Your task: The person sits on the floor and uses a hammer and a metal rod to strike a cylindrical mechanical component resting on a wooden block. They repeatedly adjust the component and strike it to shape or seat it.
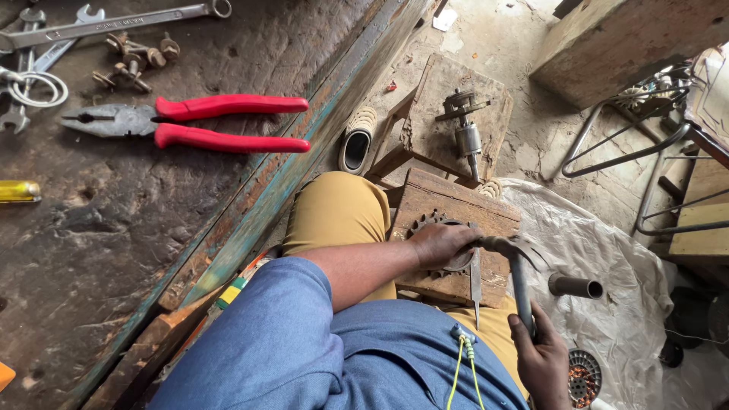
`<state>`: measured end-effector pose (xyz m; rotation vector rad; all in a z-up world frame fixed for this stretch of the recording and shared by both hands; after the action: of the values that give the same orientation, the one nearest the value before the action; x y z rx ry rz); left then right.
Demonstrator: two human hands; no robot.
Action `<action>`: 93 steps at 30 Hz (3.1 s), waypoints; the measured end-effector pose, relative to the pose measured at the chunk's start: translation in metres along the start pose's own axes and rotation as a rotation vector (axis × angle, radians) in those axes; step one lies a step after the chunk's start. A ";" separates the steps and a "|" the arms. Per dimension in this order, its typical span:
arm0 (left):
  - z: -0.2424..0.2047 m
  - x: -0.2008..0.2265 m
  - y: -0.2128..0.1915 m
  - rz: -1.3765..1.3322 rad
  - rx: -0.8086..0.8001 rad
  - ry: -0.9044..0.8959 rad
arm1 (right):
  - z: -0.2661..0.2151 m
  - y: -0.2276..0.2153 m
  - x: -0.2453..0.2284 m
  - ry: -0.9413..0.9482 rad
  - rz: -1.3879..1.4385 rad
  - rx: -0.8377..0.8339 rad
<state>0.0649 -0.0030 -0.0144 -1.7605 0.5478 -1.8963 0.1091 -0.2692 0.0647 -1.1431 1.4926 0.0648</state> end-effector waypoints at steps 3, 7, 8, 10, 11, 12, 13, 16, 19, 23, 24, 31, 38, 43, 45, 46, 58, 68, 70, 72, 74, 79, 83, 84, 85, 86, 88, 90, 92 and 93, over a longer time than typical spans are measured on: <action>0.001 0.001 -0.003 -0.013 0.042 0.028 | 0.001 0.001 -0.004 -0.006 0.002 0.009; 0.002 -0.002 -0.002 -0.056 0.008 -0.014 | 0.002 0.002 -0.010 -0.021 -0.030 0.009; 0.001 -0.001 -0.002 -0.045 0.008 -0.009 | 0.001 0.002 -0.010 -0.009 -0.072 0.016; 0.003 0.000 -0.002 -0.019 0.005 0.012 | 0.000 0.001 -0.011 -0.010 -0.059 0.022; 0.003 0.000 -0.001 -0.021 -0.010 0.001 | 0.000 0.003 -0.012 -0.010 -0.052 0.016; 0.003 0.000 0.001 -0.022 -0.025 -0.010 | -0.001 0.001 -0.013 -0.002 -0.085 0.011; 0.001 -0.003 0.001 -0.021 -0.037 -0.030 | 0.000 0.003 -0.014 0.004 -0.116 -0.004; -0.002 0.001 -0.006 -0.009 0.052 0.068 | 0.000 0.007 -0.019 -0.008 -0.107 -0.012; -0.002 0.001 -0.005 -0.037 0.070 0.049 | -0.001 0.008 -0.024 -0.023 -0.102 -0.013; -0.003 0.003 -0.007 -0.103 0.099 0.103 | -0.003 0.005 -0.032 -0.030 -0.239 0.014; -0.002 0.003 -0.007 -0.101 0.091 0.101 | -0.003 0.005 -0.034 -0.049 -0.227 0.015; 0.002 0.001 -0.002 -0.063 0.008 0.062 | -0.002 0.000 -0.037 -0.019 -0.301 0.027; 0.000 0.001 0.000 -0.049 -0.005 0.079 | -0.003 0.001 -0.032 0.072 -0.230 0.008; 0.000 -0.001 0.002 -0.073 0.048 0.126 | -0.005 0.002 -0.039 0.005 -0.236 -0.015; 0.000 -0.001 0.003 -0.063 0.037 0.133 | -0.004 0.001 -0.040 0.034 -0.246 -0.020; -0.001 0.000 0.003 -0.059 0.032 0.135 | -0.004 0.001 -0.041 0.043 -0.264 -0.026; -0.012 0.033 -0.032 -0.107 -0.029 0.174 | -0.006 0.001 -0.038 0.040 -0.213 0.007; -0.008 0.018 -0.012 -0.145 -0.193 0.042 | -0.011 0.003 -0.040 -0.034 -0.190 -0.015; -0.008 0.017 -0.012 -0.108 -0.122 0.112 | -0.013 0.003 -0.038 0.034 -0.199 -0.003; -0.007 0.014 -0.011 -0.093 -0.119 0.106 | -0.012 0.003 -0.039 0.059 -0.207 -0.006; -0.009 0.015 -0.010 -0.095 -0.130 0.090 | -0.013 0.003 -0.041 0.049 -0.210 -0.016; -0.010 0.011 -0.010 -0.228 -0.313 -0.098 | -0.012 0.002 -0.042 0.022 -0.213 0.021; -0.008 0.021 -0.021 -0.117 -0.203 0.020 | -0.009 0.002 -0.034 0.069 -0.200 0.001; -0.008 0.021 -0.021 -0.107 -0.203 0.014 | -0.009 0.001 -0.032 0.064 -0.195 0.017; -0.008 0.020 -0.022 -0.098 -0.199 0.004 | -0.009 0.000 -0.032 0.057 -0.192 0.028; -0.008 0.020 -0.024 -0.098 -0.201 -0.004 | -0.008 0.000 -0.031 0.049 -0.189 0.039; -0.008 0.021 -0.026 -0.101 -0.207 -0.021 | -0.005 0.000 -0.026 0.078 -0.178 0.028; -0.009 0.022 -0.026 -0.163 -0.258 -0.100 | -0.006 0.000 -0.023 0.057 -0.164 0.019; -0.009 0.027 -0.034 -0.148 -0.253 -0.096 | -0.004 0.001 -0.025 -0.025 -0.145 0.015; -0.009 0.032 -0.038 -0.110 -0.218 -0.058 | -0.003 0.001 -0.023 -0.002 -0.129 0.016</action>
<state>0.0512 0.0080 0.0334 -2.0148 0.6705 -1.9125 0.1020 -0.2569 0.0836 -1.2234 1.4121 -0.0341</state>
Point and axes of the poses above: each hand's wrist, its own z-axis towards the middle knuckle, its own y-axis out of the palm, x = y × z, the point moved 6 cm from there along z, towards the middle knuckle, and after that the axes turned 14 degrees about -x, right-handed, at the moved point
